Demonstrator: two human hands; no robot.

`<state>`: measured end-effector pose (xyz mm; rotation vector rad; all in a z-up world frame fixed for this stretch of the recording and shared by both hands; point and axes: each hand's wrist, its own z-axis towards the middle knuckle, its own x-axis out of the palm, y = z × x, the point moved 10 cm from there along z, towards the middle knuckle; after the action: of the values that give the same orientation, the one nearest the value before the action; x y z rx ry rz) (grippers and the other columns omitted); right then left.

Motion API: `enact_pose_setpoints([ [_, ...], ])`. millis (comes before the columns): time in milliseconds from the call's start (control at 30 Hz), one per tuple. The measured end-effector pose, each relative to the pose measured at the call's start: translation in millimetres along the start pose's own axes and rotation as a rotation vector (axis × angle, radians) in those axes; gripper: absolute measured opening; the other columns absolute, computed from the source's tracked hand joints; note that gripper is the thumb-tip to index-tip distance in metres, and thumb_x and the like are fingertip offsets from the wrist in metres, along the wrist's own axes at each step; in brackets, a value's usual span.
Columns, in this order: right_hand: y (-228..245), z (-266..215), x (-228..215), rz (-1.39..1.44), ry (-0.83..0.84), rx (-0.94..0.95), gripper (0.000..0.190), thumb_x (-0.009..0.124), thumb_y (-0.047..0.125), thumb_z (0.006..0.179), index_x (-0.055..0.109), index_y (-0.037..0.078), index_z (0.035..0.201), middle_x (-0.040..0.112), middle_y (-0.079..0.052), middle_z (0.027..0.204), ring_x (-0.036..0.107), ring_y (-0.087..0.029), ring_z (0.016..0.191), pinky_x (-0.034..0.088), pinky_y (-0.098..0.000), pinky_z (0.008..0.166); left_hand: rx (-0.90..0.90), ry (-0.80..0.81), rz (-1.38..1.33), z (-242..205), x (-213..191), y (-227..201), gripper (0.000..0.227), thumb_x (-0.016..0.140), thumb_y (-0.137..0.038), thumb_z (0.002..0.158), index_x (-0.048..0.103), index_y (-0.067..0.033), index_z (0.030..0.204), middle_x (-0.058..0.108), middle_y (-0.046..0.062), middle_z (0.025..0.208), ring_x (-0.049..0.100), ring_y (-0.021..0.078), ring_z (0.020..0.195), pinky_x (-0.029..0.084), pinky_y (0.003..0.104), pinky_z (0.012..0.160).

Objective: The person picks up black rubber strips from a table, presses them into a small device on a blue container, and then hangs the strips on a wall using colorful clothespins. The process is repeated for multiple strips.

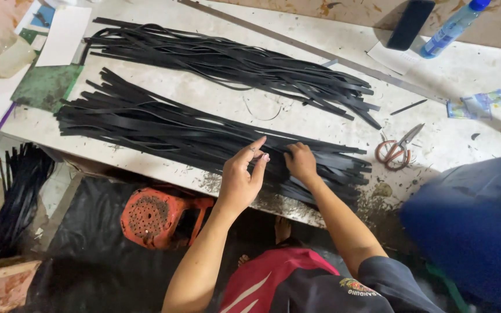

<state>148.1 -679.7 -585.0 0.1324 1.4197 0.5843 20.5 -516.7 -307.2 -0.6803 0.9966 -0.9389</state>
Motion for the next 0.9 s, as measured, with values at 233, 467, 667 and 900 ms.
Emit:
enact_pose_setpoints([
  [233, -13, 4, 31, 0.028, 0.199, 0.008, 0.015, 0.073, 0.026, 0.090, 0.076, 0.014, 0.098, 0.071, -0.004, 0.088, 0.072, -0.027, 0.091, 0.060, -0.0372, 0.079, -0.025, 0.031, 0.008, 30, 31, -4, 0.038, 0.067, -0.004, 0.097, 0.066, -0.0016, 0.135, 0.078, 0.015, 0.090, 0.076, 0.0312, 0.092, 0.061, 0.044, 0.085],
  [467, 10, 12, -48, 0.459, 0.344, 0.117, 0.018, 0.069, 0.020, 0.090, 0.077, 0.008, 0.099, 0.076, -0.018, 0.091, 0.073, -0.041, 0.093, 0.057, -0.0495, 0.079, -0.099, 0.122, -0.019, 62, 47, 3, 0.038, 0.067, -0.010, 0.098, 0.066, -0.0038, 0.135, 0.078, 0.017, 0.099, 0.075, 0.0316, 0.099, 0.060, 0.044, 0.090],
  [667, 26, 13, -91, 0.444, 0.478, 0.134, 0.019, 0.068, 0.018, 0.086, 0.078, 0.005, 0.096, 0.076, -0.020, 0.088, 0.074, -0.041, 0.090, 0.057, -0.0485, 0.078, 0.061, 0.233, -0.082, 95, 73, -8, 0.035, 0.068, -0.007, 0.097, 0.067, -0.0010, 0.132, 0.077, 0.017, 0.094, 0.075, 0.0333, 0.095, 0.060, 0.045, 0.087],
  [900, 50, 19, -183, 0.454, 0.302, 0.126, 0.017, 0.070, 0.016, 0.090, 0.075, 0.001, 0.096, 0.075, -0.021, 0.078, 0.074, -0.041, 0.078, 0.055, -0.0490, 0.070, 0.187, 0.340, -0.128, 119, 97, -22, 0.034, 0.070, -0.007, 0.096, 0.069, -0.0006, 0.130, 0.076, 0.014, 0.092, 0.075, 0.0314, 0.093, 0.060, 0.044, 0.086],
])
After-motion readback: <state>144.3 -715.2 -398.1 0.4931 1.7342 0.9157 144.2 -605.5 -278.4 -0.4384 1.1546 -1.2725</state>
